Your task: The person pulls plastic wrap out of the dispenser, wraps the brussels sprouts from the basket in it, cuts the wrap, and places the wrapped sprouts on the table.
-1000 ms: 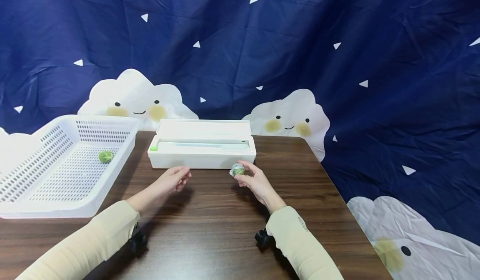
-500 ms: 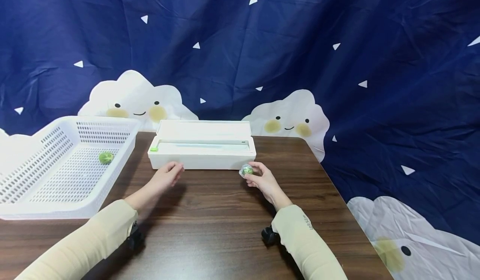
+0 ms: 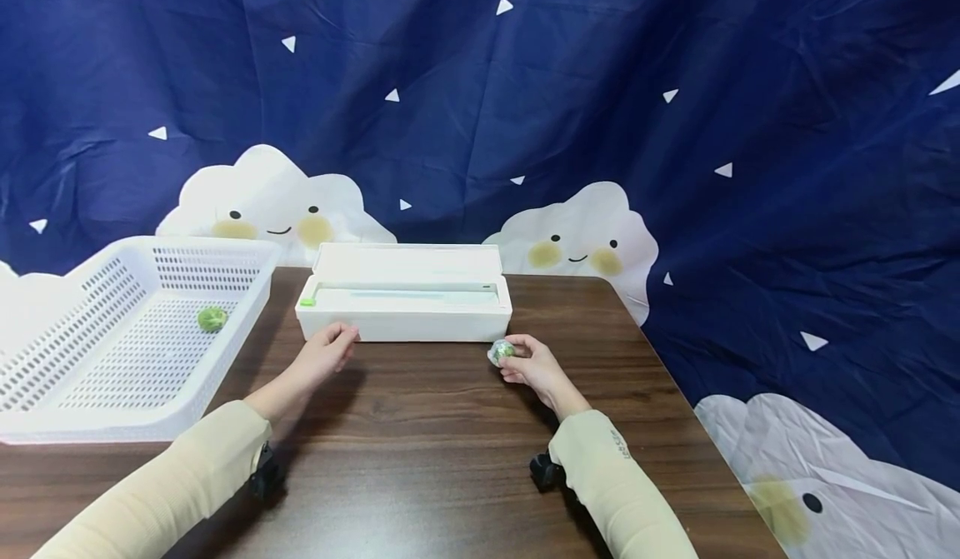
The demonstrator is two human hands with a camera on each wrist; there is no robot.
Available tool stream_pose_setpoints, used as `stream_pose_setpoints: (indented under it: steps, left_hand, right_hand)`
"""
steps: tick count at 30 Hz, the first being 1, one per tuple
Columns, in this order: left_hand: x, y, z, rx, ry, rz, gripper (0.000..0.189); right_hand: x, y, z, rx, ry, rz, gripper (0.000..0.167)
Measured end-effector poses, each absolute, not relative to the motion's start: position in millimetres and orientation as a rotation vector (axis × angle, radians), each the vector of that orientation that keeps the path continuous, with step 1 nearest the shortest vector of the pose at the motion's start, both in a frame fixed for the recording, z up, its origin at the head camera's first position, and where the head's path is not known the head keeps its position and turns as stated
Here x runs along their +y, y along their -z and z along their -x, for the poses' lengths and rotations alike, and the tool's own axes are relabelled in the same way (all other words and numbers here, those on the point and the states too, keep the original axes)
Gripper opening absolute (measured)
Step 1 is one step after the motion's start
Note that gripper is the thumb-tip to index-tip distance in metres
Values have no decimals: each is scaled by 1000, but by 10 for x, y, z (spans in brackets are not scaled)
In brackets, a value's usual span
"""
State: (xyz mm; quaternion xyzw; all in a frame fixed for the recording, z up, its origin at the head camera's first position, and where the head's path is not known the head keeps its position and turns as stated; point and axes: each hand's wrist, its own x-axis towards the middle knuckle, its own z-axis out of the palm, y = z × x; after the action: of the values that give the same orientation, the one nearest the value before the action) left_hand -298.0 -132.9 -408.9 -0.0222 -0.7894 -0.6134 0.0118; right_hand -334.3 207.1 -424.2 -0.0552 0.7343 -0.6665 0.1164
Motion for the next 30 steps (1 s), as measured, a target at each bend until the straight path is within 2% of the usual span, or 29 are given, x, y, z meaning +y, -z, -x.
stream_pose_setpoints:
  steps: [8,19,30]
  left_hand:
    - [-1344,4104,2977,-2484,1889,50,27]
    - [-1464,4106,3048,-2549,1722,16,33]
    - [-1509,4086,3057,-2577,1679,-5,34]
  right_hand:
    - [2129,4266,3337,2198,1857,129,47]
    - [2140,4281,3395,2257,1757,126,46]
    - [2131,4258,3409,2302,1702,114,54]
